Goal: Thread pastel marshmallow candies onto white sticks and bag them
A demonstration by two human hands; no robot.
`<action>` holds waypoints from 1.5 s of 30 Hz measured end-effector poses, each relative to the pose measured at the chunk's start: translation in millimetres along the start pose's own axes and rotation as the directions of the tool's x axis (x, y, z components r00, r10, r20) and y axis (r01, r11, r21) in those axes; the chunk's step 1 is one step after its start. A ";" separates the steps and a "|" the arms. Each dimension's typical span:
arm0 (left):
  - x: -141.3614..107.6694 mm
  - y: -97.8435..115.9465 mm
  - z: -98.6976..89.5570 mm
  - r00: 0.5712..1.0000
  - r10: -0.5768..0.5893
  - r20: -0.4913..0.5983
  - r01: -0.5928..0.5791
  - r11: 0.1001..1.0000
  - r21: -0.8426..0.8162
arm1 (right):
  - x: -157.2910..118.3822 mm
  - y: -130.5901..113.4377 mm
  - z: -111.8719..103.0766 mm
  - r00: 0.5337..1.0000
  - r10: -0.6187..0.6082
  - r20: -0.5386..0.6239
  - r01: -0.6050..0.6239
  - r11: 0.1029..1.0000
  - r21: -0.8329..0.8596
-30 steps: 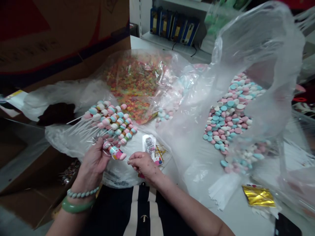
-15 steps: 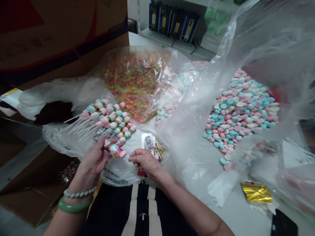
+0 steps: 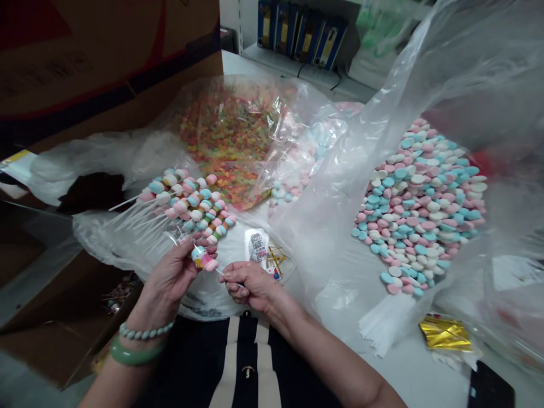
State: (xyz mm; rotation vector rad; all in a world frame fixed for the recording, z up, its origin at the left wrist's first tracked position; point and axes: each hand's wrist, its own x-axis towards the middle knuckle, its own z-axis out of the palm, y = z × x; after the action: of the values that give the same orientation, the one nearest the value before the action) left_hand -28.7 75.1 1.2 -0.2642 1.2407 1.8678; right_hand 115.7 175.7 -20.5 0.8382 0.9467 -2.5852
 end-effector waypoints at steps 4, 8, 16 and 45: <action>3.8 0.3 1.2 0.999 0.027 -0.042 -0.029 0.998 -0.051 | -3.0 2.3 9.4 0.955 -0.226 -0.193 0.154 0.933 -0.326; 8.8 0.7 2.1 0.993 0.022 -0.118 -0.036 0.992 -0.122 | -7.6 2.0 14.3 0.798 -0.583 -0.152 0.291 0.594 -0.750; 12.5 3.9 -1.7 0.991 0.005 -0.136 -0.027 0.986 -0.164 | -3.3 -5.0 11.6 0.901 -0.316 -0.296 0.121 0.840 -0.529; -6.4 -43.2 7.7 0.988 -0.093 0.125 0.068 0.979 0.190 | 6.0 13.1 1.7 0.623 -0.782 -0.033 0.400 0.354 -0.845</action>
State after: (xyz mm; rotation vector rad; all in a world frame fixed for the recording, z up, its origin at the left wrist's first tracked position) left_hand 9.4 84.1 -19.5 -0.0856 1.2828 1.6600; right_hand 115.8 164.5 -29.6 0.8840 2.7609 -1.9556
